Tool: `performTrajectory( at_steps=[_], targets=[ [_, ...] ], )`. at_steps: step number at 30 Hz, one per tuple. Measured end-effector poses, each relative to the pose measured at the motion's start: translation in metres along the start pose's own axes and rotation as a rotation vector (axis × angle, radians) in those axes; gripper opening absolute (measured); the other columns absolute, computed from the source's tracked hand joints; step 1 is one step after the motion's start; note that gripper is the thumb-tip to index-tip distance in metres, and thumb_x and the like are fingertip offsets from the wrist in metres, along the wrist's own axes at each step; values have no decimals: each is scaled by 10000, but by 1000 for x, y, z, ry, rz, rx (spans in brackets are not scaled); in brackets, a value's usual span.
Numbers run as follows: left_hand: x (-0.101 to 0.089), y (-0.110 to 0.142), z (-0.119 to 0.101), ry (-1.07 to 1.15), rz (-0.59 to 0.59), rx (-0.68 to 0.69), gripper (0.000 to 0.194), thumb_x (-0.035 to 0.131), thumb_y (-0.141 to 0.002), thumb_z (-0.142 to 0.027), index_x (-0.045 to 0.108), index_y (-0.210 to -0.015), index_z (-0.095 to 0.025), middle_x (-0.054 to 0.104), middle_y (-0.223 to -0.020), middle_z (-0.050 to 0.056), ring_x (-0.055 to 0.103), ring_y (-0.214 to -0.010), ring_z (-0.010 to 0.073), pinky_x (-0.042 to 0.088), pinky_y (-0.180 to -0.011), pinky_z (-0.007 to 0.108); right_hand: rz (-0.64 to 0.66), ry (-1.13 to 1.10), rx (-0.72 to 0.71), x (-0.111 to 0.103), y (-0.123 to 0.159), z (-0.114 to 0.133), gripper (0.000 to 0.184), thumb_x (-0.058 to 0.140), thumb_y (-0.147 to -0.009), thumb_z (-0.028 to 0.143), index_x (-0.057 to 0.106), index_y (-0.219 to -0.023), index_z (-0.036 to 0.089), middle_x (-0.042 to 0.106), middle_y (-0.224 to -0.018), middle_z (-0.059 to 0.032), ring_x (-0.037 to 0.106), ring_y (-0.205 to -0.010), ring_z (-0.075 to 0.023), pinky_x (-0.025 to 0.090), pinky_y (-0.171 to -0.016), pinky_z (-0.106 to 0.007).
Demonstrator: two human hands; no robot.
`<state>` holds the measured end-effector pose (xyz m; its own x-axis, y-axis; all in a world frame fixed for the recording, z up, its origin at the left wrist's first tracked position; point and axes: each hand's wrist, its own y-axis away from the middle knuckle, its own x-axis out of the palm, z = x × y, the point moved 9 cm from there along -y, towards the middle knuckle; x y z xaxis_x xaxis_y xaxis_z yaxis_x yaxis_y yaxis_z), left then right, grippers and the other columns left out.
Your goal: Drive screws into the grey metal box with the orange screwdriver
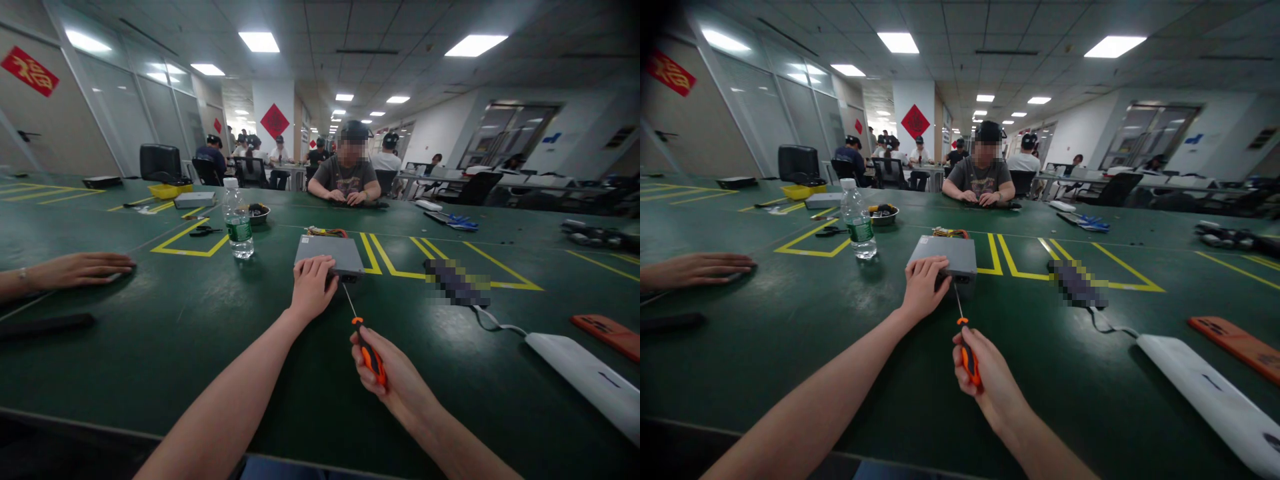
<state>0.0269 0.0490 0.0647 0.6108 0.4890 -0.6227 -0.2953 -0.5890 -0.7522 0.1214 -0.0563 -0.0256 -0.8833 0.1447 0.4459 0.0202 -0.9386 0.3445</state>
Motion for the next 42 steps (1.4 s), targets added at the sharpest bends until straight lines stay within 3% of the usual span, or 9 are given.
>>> performTrajectory(
  at_steps=[13,19,23,29,37,42],
  targets=[
    [0,0,1,-7,-4,-5,256,515,-836,-257,514,-1090,-227,577,-1201,36,471,-1135,202,266,-985,388,-7,80,-45,9,-7,4,270,599,-767,411,479,-779,169,492,-538,59,329,-340,-19,157,-328,-129],
    [0,0,1,1,-10,-10,258,519,-831,-250,516,-1088,-229,579,-1199,37,473,-1131,208,275,-978,393,-67,29,-54,6,-11,2,238,635,-752,345,476,-768,169,501,-586,48,345,-363,-15,155,-316,-119],
    [-1,-1,0,5,-7,-8,256,514,-832,-249,517,-1087,-229,582,-1196,44,477,-1129,212,283,-970,396,-140,-32,-68,9,-10,1,248,672,-726,263,444,-692,174,421,-536,72,303,-365,-10,167,-311,-116],
    [0,0,1,12,-5,-14,263,517,-830,-253,517,-1093,-234,579,-1200,41,475,-1135,210,273,-981,398,-170,-152,-102,21,-10,-5,212,611,-758,337,470,-722,183,489,-676,18,414,-463,-48,275,-338,-144],
    [1,0,1,5,-10,-8,251,510,-836,-258,520,-1085,-232,576,-1205,36,470,-1139,204,271,-981,389,-215,-160,-88,14,-13,-6,237,679,-676,291,470,-686,178,437,-573,49,318,-386,-28,185,-306,-142],
    [0,1,0,-1,-8,-9,285,516,-831,-254,511,-1115,-240,568,-1201,36,465,-1132,202,278,-980,387,-232,-186,-86,16,-12,-2,215,668,-694,266,472,-668,182,451,-593,37,380,-425,-44,257,-324,-148]
  ],
)
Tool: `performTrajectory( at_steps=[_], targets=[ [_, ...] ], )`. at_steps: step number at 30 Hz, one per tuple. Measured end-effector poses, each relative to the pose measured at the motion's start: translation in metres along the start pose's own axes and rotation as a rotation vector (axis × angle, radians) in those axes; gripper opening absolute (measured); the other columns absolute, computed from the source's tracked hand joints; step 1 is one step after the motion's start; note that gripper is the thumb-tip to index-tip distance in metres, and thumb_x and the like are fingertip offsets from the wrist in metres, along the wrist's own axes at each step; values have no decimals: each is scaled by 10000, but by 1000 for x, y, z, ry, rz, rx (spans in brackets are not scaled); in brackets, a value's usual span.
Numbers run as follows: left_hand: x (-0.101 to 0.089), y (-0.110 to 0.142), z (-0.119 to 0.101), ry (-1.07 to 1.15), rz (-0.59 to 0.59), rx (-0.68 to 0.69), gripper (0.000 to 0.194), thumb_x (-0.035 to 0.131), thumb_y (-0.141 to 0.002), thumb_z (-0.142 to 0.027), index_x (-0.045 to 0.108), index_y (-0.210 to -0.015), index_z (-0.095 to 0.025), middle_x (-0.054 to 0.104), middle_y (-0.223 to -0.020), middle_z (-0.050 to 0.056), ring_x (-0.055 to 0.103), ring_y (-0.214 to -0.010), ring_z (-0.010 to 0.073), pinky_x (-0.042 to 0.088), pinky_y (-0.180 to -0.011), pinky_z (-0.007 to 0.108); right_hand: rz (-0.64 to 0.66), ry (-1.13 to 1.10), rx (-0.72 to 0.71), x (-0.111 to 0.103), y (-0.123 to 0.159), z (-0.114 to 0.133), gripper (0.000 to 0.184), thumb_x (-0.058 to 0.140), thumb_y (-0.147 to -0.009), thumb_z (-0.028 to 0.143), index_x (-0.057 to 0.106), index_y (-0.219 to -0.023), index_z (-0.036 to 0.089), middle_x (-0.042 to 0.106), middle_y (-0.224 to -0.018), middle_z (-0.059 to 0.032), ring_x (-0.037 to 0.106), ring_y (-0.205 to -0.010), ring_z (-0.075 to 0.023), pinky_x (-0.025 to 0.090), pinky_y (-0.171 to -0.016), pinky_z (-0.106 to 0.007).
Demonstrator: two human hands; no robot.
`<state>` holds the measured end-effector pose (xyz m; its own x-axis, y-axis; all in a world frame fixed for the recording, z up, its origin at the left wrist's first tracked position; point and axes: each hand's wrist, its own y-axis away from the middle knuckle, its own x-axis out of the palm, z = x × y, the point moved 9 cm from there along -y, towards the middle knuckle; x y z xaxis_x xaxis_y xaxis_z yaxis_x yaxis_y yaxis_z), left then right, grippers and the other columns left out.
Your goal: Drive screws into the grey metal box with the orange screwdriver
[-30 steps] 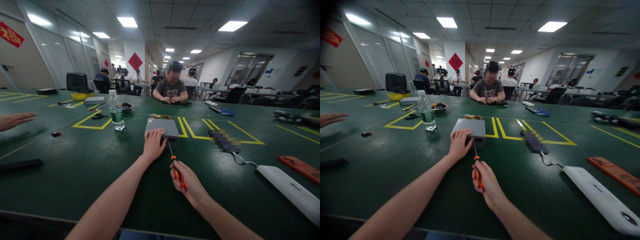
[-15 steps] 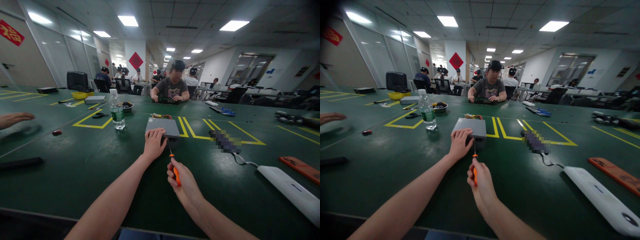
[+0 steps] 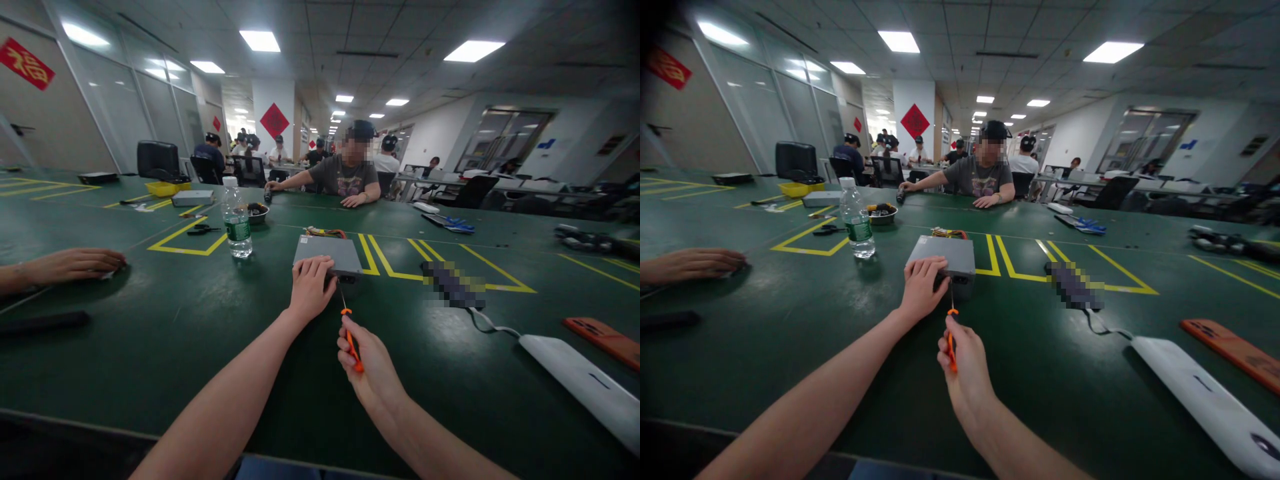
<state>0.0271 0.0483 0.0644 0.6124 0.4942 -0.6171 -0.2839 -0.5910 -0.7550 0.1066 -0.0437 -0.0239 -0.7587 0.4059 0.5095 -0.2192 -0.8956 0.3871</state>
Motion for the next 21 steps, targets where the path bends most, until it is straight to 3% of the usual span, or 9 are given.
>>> performTrajectory(
  at_steps=[5,10,14,16,18,20,21],
  targets=[
    [1,2,-6,-21,67,65,397,602,-766,-273,516,-1153,-287,487,-1264,51,401,-1179,241,270,-981,429,31,-15,61,5,1,-3,211,505,-835,341,537,-735,159,459,-610,18,357,-385,-43,262,-313,-164],
    [5,5,-11,-44,90,157,97,575,-813,-307,630,-892,-320,464,-1310,-9,353,-1219,249,232,-984,468,39,-8,76,9,0,-2,254,407,-892,310,548,-752,151,448,-606,18,311,-356,-29,230,-304,-155],
    [7,4,-8,-44,62,157,108,541,-845,-320,648,-847,-335,520,-1260,-38,369,-1208,229,232,-978,461,69,90,52,1,2,2,199,477,-862,340,556,-862,158,553,-761,-44,549,-560,-104,445,-454,-200],
    [9,4,-6,-42,64,150,106,550,-840,-318,653,-851,-344,534,-1247,-43,376,-1203,225,237,-972,459,153,432,-165,-2,7,23,314,503,-847,396,523,-1073,179,569,-1038,-103,610,-865,-195,526,-699,-319],
    [10,4,-5,-49,75,141,111,549,-842,-319,654,-858,-352,539,-1241,-50,379,-1201,220,232,-973,455,246,891,-628,7,26,56,450,501,-846,390,421,-1256,223,435,-1293,-124,493,-1132,-257,468,-874,-421],
    [11,3,-4,-58,81,125,119,538,-849,-323,653,-863,-353,543,-1238,-57,381,-1199,217,223,-978,450,518,1285,-1115,28,61,63,496,536,-826,332,413,-1297,235,301,-1415,-126,321,-1279,-307,335,-1000,-501],
    [11,3,-4,-59,79,118,123,533,-853,-324,653,-862,-351,545,-1237,-59,382,-1198,216,222,-978,447,722,1445,-1292,35,77,54,473,535,-828,297,432,-1287,254,305,-1423,-113,310,-1288,-302,318,-1014,-499]
  ],
)
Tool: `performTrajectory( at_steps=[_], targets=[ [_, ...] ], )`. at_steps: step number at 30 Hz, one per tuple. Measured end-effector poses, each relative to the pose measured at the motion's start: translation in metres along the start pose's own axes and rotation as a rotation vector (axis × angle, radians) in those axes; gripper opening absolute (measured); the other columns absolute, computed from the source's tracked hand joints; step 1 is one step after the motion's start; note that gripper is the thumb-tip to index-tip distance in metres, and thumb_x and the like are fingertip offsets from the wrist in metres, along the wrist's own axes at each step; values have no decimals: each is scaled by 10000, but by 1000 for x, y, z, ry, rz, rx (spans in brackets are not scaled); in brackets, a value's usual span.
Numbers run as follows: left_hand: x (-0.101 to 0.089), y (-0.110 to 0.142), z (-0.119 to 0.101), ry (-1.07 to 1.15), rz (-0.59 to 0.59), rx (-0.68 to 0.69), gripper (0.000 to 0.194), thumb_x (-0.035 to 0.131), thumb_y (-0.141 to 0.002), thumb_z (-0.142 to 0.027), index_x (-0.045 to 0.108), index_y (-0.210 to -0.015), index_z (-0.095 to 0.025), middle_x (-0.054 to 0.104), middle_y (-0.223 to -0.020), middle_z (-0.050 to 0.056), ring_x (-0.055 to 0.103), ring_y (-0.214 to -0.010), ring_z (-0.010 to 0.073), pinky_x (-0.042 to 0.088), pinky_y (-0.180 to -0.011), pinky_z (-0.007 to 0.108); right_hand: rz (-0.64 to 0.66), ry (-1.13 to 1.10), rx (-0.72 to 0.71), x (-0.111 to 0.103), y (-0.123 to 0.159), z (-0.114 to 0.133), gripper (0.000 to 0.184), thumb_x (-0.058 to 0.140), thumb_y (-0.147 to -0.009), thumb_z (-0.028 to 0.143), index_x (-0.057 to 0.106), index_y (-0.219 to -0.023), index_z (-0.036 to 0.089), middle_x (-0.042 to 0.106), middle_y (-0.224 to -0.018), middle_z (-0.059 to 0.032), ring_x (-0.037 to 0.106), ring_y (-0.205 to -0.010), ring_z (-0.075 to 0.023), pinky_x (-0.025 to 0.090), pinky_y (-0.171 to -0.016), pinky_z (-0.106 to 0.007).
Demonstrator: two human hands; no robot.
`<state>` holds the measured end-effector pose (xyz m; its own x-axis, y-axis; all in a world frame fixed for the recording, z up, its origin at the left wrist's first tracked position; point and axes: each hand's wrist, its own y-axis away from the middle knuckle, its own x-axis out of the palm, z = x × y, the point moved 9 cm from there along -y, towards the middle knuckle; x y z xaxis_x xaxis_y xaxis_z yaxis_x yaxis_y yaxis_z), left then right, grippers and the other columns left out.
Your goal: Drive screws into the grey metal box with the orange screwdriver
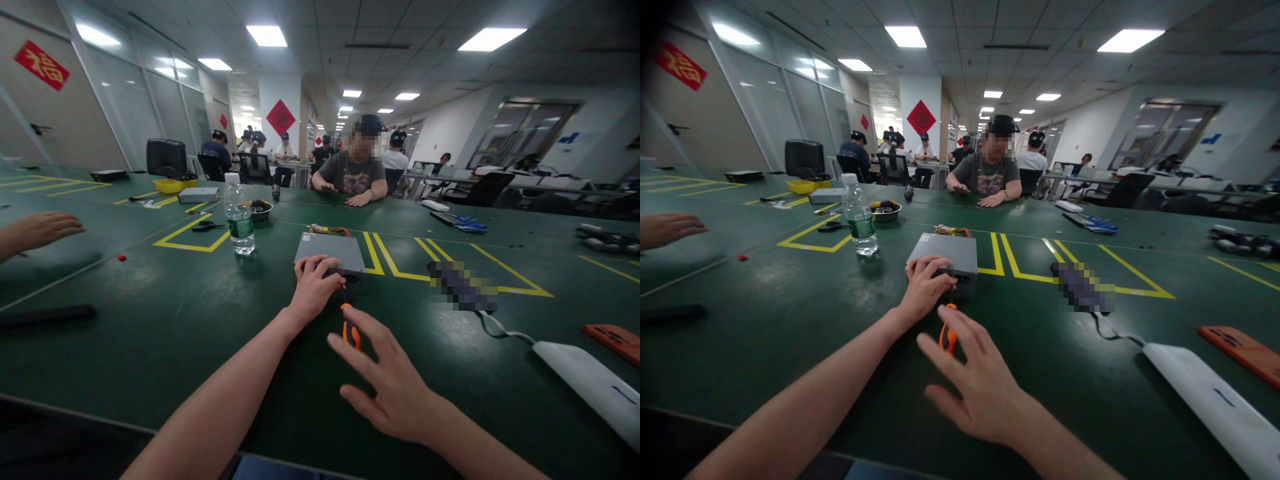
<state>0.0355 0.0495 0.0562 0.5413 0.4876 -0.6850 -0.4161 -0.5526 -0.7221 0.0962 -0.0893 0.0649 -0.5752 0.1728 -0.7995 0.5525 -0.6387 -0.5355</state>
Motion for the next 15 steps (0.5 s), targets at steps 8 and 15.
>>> performTrajectory(
  at_steps=[8,15],
  targets=[
    [-5,0,-1,52,-25,33,107,557,-840,-333,658,-872,-338,568,-1201,-44,398,-1181,223,232,-944,434,101,452,-573,3,4,23,306,505,-859,144,549,-1160,175,578,-1186,-112,490,-1158,-225,451,-933,-341],
    [-12,-1,-2,72,-4,-21,337,535,-789,-173,559,-1105,-288,541,-1237,7,424,-1164,205,236,-960,401,-165,590,-562,6,7,12,194,606,-788,135,624,-957,229,643,-935,-42,589,-811,-150,497,-709,-272]
  ],
)
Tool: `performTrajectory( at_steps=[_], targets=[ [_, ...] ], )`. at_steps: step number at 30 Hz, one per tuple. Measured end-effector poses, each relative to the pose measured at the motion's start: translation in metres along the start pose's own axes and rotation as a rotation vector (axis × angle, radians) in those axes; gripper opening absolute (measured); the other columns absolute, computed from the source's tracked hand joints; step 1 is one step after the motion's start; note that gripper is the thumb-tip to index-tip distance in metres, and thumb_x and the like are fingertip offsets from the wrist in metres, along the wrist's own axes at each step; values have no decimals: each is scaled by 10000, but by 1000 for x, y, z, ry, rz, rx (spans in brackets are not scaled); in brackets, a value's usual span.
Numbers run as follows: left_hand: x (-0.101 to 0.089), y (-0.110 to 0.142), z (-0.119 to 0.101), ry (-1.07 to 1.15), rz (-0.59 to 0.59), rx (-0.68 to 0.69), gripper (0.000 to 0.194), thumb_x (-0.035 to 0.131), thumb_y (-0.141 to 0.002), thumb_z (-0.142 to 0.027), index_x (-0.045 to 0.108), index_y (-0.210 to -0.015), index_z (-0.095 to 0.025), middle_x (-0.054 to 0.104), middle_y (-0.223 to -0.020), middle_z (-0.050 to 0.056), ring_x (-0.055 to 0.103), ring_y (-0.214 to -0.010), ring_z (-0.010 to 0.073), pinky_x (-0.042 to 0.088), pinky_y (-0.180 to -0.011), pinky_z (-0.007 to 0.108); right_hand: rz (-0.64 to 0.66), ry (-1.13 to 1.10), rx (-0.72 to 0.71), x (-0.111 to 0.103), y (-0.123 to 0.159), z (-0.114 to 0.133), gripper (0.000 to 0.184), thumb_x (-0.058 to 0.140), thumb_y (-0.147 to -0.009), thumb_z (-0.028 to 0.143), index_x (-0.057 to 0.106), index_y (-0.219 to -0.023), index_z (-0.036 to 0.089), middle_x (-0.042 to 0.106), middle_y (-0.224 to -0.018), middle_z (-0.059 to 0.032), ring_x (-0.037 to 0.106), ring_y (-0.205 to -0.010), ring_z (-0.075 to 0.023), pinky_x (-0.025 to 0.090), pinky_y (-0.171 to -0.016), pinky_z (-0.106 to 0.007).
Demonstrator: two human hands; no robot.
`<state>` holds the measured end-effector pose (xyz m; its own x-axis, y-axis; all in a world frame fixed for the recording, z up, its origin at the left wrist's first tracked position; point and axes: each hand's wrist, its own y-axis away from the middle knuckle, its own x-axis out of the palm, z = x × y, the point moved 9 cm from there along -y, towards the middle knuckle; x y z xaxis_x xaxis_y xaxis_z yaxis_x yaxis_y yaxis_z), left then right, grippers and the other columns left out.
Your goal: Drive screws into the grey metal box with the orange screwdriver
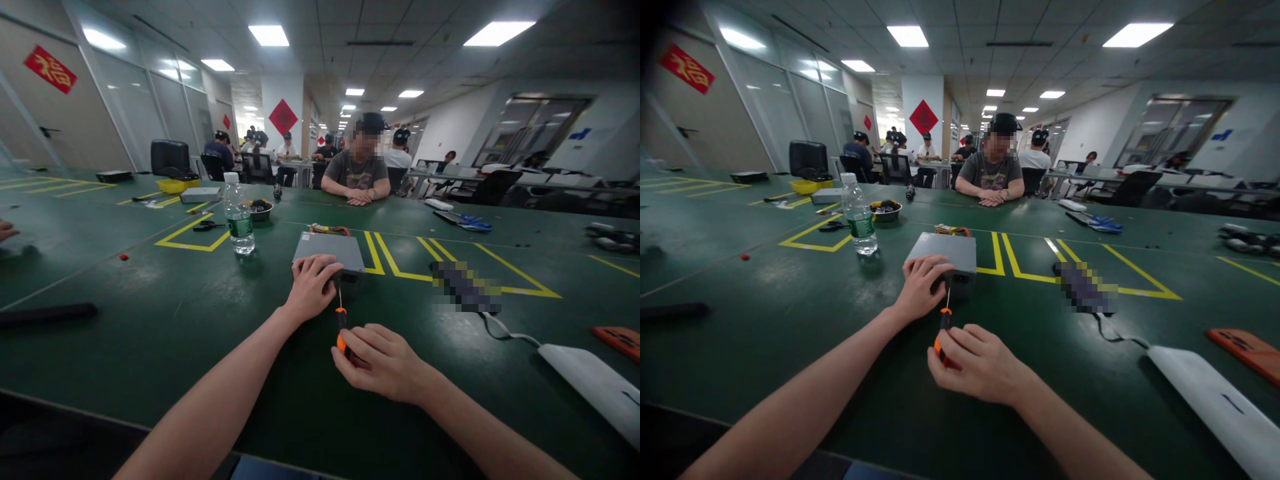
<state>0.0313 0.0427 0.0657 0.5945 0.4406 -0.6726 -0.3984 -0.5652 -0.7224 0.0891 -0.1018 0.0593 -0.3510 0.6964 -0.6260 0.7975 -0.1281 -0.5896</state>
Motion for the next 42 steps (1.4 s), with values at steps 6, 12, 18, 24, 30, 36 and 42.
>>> performTrajectory(
  at_steps=[6,12,18,24,30,36,42],
  targets=[
    [-2,-2,2,1,-37,-40,315,474,-846,-208,536,-1149,-270,583,-1196,-1,461,-1135,183,246,-954,372,90,-101,39,6,-2,0,319,520,-834,129,551,-1138,217,594,-1065,-116,576,-714,-119,480,-620,-228],
    [1,-1,4,-23,-54,-41,285,492,-866,-250,539,-1146,-283,590,-1188,-3,470,-1129,182,253,-938,375,87,-150,132,6,0,-3,305,390,-872,132,493,-1158,160,547,-1106,-178,600,-930,-208,518,-665,-281],
    [3,-2,5,-34,-62,-46,254,488,-874,-260,543,-1121,-284,596,-1175,-1,478,-1113,187,254,-932,382,-98,-278,228,-2,3,-15,184,497,-886,213,414,-1023,122,605,-1053,-198,642,-813,-155,521,-619,-243],
    [2,-2,4,-32,-60,-59,237,492,-871,-263,546,-1101,-280,597,-1170,-2,477,-1107,186,251,-925,385,53,-293,185,10,-1,-7,284,383,-922,235,430,-1146,69,597,-1086,-211,619,-957,-215,532,-741,-314],
    [1,-2,3,-35,-52,-55,239,483,-875,-267,543,-1106,-284,590,-1176,1,473,-1111,187,257,-923,382,-30,-226,173,3,2,-9,216,567,-856,287,511,-983,123,625,-1067,-186,642,-768,-165,507,-600,-269],
    [0,-2,2,-43,-60,-50,236,484,-873,-256,551,-1098,-280,594,-1165,1,480,-1106,184,260,-927,378,20,-344,291,12,6,-15,288,493,-885,352,449,-1029,106,588,-1105,-213,624,-922,-202,536,-711,-297],
    [0,-2,3,-37,-59,-59,240,479,-875,-253,556,-1099,-288,588,-1183,2,474,-1118,189,265,-927,383,79,-232,188,11,-4,-7,271,493,-885,279,509,-1102,118,604,-1067,-181,631,-872,-193,530,-663,-281]
  ],
)
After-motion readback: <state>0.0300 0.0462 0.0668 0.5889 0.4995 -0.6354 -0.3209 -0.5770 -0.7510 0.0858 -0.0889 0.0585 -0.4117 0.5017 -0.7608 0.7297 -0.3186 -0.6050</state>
